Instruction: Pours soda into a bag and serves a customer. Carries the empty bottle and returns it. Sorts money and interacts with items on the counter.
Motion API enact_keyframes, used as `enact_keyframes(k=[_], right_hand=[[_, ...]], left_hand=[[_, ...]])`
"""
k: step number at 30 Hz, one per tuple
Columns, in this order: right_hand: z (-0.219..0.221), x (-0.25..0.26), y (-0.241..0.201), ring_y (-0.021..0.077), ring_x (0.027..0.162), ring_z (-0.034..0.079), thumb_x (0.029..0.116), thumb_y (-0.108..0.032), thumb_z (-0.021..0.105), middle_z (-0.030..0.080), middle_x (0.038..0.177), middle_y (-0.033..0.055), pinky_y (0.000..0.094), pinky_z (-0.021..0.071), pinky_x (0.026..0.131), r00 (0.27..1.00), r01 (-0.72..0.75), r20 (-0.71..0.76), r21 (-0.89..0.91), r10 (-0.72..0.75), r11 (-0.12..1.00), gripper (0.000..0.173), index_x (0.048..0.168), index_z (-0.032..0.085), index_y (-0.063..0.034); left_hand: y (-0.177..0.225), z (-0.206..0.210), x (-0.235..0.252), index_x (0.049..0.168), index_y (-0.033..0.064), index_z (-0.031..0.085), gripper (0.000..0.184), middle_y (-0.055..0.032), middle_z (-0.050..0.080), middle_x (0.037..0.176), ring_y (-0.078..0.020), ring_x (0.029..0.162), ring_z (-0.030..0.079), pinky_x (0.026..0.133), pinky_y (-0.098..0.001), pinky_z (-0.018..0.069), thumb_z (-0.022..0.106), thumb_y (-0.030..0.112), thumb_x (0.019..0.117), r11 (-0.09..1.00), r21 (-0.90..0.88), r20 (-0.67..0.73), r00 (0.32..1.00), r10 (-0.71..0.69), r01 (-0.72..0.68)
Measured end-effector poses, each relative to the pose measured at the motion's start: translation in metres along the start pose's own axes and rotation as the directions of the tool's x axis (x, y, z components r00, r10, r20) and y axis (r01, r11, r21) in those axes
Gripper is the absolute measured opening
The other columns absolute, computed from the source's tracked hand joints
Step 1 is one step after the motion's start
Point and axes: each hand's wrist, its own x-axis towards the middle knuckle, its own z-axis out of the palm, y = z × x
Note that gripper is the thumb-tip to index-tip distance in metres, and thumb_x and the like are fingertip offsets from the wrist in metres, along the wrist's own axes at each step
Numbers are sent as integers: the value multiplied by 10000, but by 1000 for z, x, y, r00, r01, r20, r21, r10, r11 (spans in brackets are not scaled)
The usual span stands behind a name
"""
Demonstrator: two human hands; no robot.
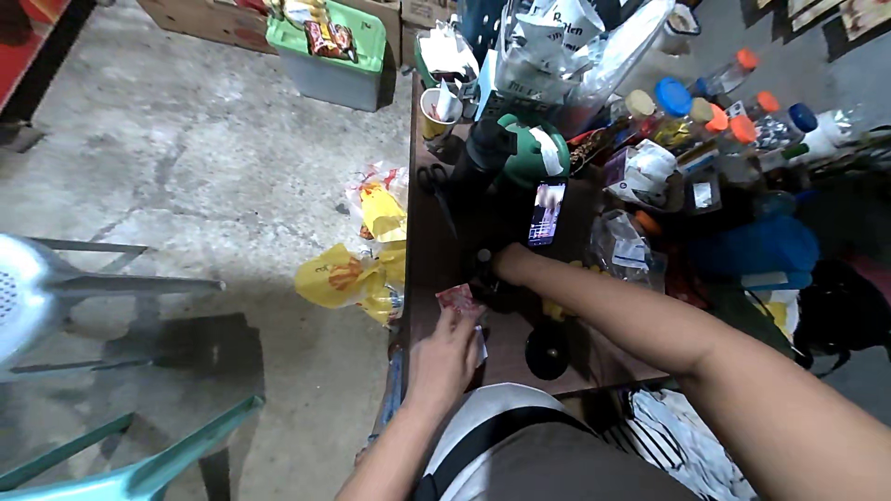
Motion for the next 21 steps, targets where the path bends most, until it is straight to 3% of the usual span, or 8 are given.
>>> enact_keyframes(k=[4, 9, 12, 15, 17, 18, 19, 21], right_hand=[[-8, -6, -5, 446, 1198, 614, 1024, -174, 584, 676, 1206, 266, 641, 444, 1028, 990, -126, 90, 199, 110, 972, 284, 1118, 706, 65], [-6, -11, 7, 464, 1110, 651, 971, -49, 635, 697, 1147, 253, 666, 483, 955, 999, 42, -15, 120, -40, 992, 176, 1099, 719, 39], [-22, -28, 9, 457, 1101, 655, 1011, 2, 541, 682, 1161, 252, 643, 509, 923, 995, 100, 6, 22, -100, 995, 192, 1114, 694, 57], [-41, -50, 12, 451, 1129, 638, 1025, -11, 528, 666, 1176, 257, 623, 504, 925, 996, 83, 42, 20, -83, 996, 194, 1114, 686, 59], [-44, -63, 25, 395, 1072, 669, 1012, -87, 604, 698, 1131, 220, 594, 524, 921, 996, 78, -62, 216, -66, 973, 187, 1121, 725, 5], [-44, -70, 32, 309, 992, 693, 1014, -131, 625, 721, 1087, 167, 514, 553, 896, 992, 86, -122, 374, -43, 923, 199, 1146, 741, -38], [-40, -79, 38, 193, 828, 685, 1027, -163, 622, 728, 997, 104, 387, 575, 790, 985, 101, -173, 545, -7, 833, 209, 1173, 741, -71], [-27, -93, 45, 64, 634, 608, 1055, -196, 575, 730, 866, 44, 231, 497, 607, 979, 114, -188, 833, 83, 541, 257, 1235, 720, -83]], left_hand=[[20, 4, 52, 1284, 74, 679, 369, -133, 589, 1448, -313, 672, 714, 540, -455, 564, 592, -19, 938, 913, 290, 202, 951, 233, -285], [21, 1, 78, 1301, 33, 628, 322, -166, 614, 1354, -353, 739, 708, 616, -483, 571, 503, -8, 1007, 883, 333, 410, 894, 181, -331], [22, 0, 85, 1391, 38, 558, 362, -147, 494, 1515, -387, 902, 703, 723, -514, 571, 447, 14, 1048, 882, 369, 556, 830, 43, -293], [18, 7, 85, 1489, 57, 487, 449, -146, 493, 1521, -376, 879, 708, 700, -508, 569, 415, 4, 1050, 865, 411, 557, 830, 12, -288], [20, 8, 87, 1439, 32, 527, 401, -174, 535, 1456, -376, 825, 705, 676, -507, 565, 425, 14, 1052, 872, 409, 544, 839, 5, -270], [21, 8, 88, 1405, 24, 555, 372, -185, 550, 1432, -378, 812, 704, 671, -508, 564, 437, 22, 1053, 877, 405, 536, 844, 1, -258], [23, 8, 90, 1390, 20, 567, 365, -193, 551, 1428, -387, 828, 702, 685, -516, 562, 432, 12, 1050, 883, 403, 545, 838, -20, -241], [25, 6, 94, 1386, 19, 572, 366, -202, 544, 1429, -403, 876, 699, 713, -531, 562, 427, 5, 1050, 889, 399, 566, 823, -49, -222]])
